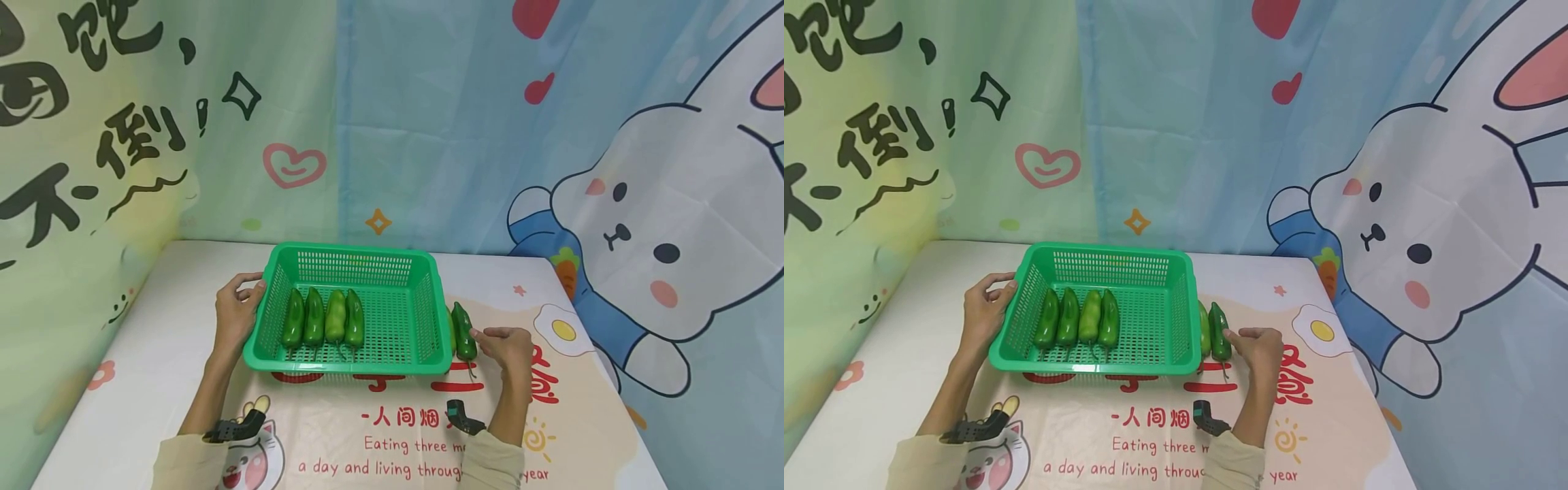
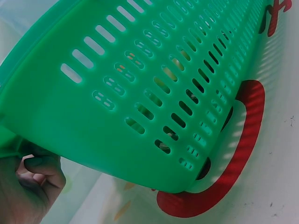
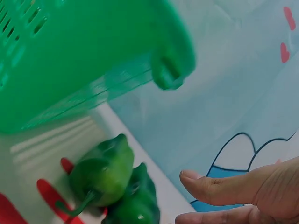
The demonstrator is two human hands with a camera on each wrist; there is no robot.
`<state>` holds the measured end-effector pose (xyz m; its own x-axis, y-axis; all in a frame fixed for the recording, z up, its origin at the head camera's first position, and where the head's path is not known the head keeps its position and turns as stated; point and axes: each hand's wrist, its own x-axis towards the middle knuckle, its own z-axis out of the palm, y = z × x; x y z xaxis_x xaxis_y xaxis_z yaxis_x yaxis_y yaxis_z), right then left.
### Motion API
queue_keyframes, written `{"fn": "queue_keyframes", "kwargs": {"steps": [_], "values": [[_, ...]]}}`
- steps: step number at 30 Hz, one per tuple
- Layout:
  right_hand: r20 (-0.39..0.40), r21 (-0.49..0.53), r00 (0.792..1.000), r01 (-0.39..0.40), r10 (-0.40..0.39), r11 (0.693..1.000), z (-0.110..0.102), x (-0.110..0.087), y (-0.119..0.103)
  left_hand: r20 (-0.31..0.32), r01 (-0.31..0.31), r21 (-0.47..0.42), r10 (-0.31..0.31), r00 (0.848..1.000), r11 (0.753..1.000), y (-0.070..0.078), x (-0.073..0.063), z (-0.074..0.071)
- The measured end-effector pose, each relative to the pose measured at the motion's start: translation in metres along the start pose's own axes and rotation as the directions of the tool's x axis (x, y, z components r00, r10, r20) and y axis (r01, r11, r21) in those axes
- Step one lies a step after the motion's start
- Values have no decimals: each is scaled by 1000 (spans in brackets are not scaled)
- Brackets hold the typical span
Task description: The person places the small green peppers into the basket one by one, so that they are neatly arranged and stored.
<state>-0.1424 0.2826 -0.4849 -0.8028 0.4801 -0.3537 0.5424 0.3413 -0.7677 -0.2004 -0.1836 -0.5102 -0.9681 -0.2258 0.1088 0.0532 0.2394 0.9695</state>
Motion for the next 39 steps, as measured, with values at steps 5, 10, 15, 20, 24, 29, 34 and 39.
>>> {"fn": "queue_keyframes", "kwargs": {"steps": [5,10,15,20,24,29,34,39], "values": [[9,-37,1000,4,-4,999,5,5,9,-3,1,-3,-1,1000,1000,-2,1,0],[7,-9,1000,30,-30,999,11,9,16,-4,6,-1,-6,1000,1000,-1,1,0],[-20,20,999,43,-43,999,19,13,20,-2,10,-2,-10,1000,1000,0,0,0],[-37,1,998,50,-50,999,24,15,19,-3,3,-3,-3,1000,1000,0,0,0],[-47,-19,995,82,-83,996,27,16,19,-7,-5,2,5,1000,1000,0,0,0],[-53,-15,994,99,-100,995,29,17,20,-4,-8,-1,8,1000,1000,-1,0,0],[-67,-4,993,93,-93,996,31,17,18,-6,-7,-5,7,1000,1000,-1,0,0],[-88,38,995,56,-53,998,32,17,19,-8,-7,0,7,1000,1000,-1,0,0]]}}
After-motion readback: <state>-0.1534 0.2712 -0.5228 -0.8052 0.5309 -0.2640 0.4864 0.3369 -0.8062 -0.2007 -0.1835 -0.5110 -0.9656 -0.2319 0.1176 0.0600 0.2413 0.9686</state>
